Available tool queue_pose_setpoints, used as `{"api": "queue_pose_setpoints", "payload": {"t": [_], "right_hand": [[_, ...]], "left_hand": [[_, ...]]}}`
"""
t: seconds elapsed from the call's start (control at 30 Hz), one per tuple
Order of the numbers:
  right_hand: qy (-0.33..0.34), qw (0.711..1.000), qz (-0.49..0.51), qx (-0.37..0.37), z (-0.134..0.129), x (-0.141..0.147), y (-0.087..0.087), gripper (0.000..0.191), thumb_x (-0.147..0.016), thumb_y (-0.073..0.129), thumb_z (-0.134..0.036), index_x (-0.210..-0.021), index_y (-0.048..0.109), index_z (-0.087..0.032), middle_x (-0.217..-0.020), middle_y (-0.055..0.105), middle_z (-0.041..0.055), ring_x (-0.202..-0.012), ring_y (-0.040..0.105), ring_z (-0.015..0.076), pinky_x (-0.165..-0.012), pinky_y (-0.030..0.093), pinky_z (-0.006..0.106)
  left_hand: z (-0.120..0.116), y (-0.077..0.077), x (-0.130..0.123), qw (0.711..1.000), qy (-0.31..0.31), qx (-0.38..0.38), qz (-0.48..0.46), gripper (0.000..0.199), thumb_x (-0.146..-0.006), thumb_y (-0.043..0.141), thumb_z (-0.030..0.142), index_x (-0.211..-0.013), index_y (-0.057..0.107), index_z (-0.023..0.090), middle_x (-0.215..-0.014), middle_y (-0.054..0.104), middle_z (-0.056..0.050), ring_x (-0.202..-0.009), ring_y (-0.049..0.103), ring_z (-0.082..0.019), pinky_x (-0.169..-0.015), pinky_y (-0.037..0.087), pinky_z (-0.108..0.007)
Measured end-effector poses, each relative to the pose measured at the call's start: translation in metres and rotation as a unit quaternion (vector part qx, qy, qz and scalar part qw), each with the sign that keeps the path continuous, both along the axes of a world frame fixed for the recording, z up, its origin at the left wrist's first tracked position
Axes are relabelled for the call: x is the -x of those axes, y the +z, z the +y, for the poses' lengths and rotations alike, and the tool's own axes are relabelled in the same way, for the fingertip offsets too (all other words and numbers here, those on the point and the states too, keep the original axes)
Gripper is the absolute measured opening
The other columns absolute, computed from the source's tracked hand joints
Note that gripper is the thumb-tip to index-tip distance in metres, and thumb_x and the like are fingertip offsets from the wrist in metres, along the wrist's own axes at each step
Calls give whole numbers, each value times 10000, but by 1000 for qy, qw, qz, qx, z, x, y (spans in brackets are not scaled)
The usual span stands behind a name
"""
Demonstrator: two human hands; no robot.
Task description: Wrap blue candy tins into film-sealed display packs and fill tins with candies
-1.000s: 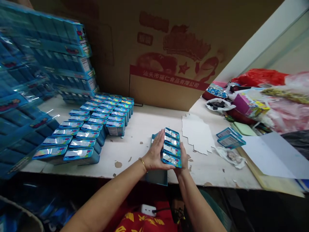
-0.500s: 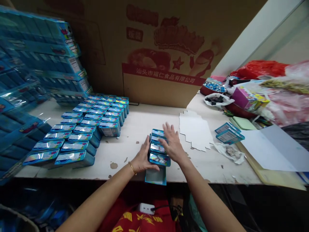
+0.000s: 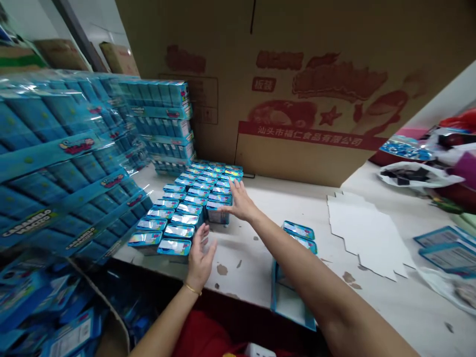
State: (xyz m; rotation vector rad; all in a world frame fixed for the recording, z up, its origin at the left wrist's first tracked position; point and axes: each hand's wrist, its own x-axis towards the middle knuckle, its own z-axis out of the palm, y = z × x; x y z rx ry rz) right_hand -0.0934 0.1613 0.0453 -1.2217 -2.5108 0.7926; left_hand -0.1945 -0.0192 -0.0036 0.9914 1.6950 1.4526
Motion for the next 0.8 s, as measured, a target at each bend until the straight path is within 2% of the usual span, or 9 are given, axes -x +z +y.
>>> {"api": "queue_pose_setpoints", "payload": {"t": [0.07,0.13,0.23,0.47,0.67,0.73,0.8], "right_hand": [[32,998,-57,0,8,13,-14,1108,-537,586,-701,-1385,157,-130,-1446,94,167,-1317,-21,342,-1036,112,525],[49,994,-95,-17,7,17,-24,1061,-563,548,-720,-1375,203,-130,-1444,104,173,-1318,-9,342,-1037,101,518],[25,992,-111,-56,-1,17,-32,979,-614,492,-726,-1356,266,-129,-1439,146,163,-1317,29,343,-1041,106,504],[39,984,-102,-137,-12,21,-38,788,-714,484,-633,-1340,302,-190,-1418,260,87,-1312,117,297,-1043,113,505],[35,975,-110,-187,-39,14,-27,714,-736,538,-547,-1296,340,-151,-1364,346,106,-1265,228,283,-1055,101,474],[45,971,-114,-204,-44,18,-26,777,-706,596,-503,-1320,275,-150,-1307,394,102,-1188,334,272,-1032,181,461],[46,973,-127,-187,-41,24,-27,874,-660,631,-496,-1344,206,-155,-1254,419,97,-1086,416,263,-939,333,423]], "left_hand": [[-6,-2,0,1000,-18,9,-3,538,-795,523,326,-1282,319,221,-1287,422,-125,-1172,430,-209,-959,383,-399],[-8,-4,-1,999,-26,19,1,549,-798,520,313,-1293,298,230,-1305,404,-123,-1193,406,-211,-967,373,-410],[-6,-7,0,999,-39,27,8,557,-798,518,306,-1300,288,239,-1322,385,-121,-1204,392,-218,-962,378,-415],[-4,-12,-3,996,-73,41,10,569,-788,528,307,-1303,293,252,-1342,352,-114,-1185,407,-226,-933,410,-413],[-13,-17,-12,993,-104,56,-17,593,-761,561,325,-1296,316,253,-1332,350,-107,-1169,421,-238,-940,413,-422],[-15,-19,-14,992,-108,61,-25,610,-746,580,334,-1294,320,265,-1333,346,-100,-1165,425,-240,-945,410,-429],[-17,-19,-16,990,-118,68,-33,616,-736,589,344,-1289,330,267,-1324,351,-101,-1163,428,-244,-930,427,-423]]}}
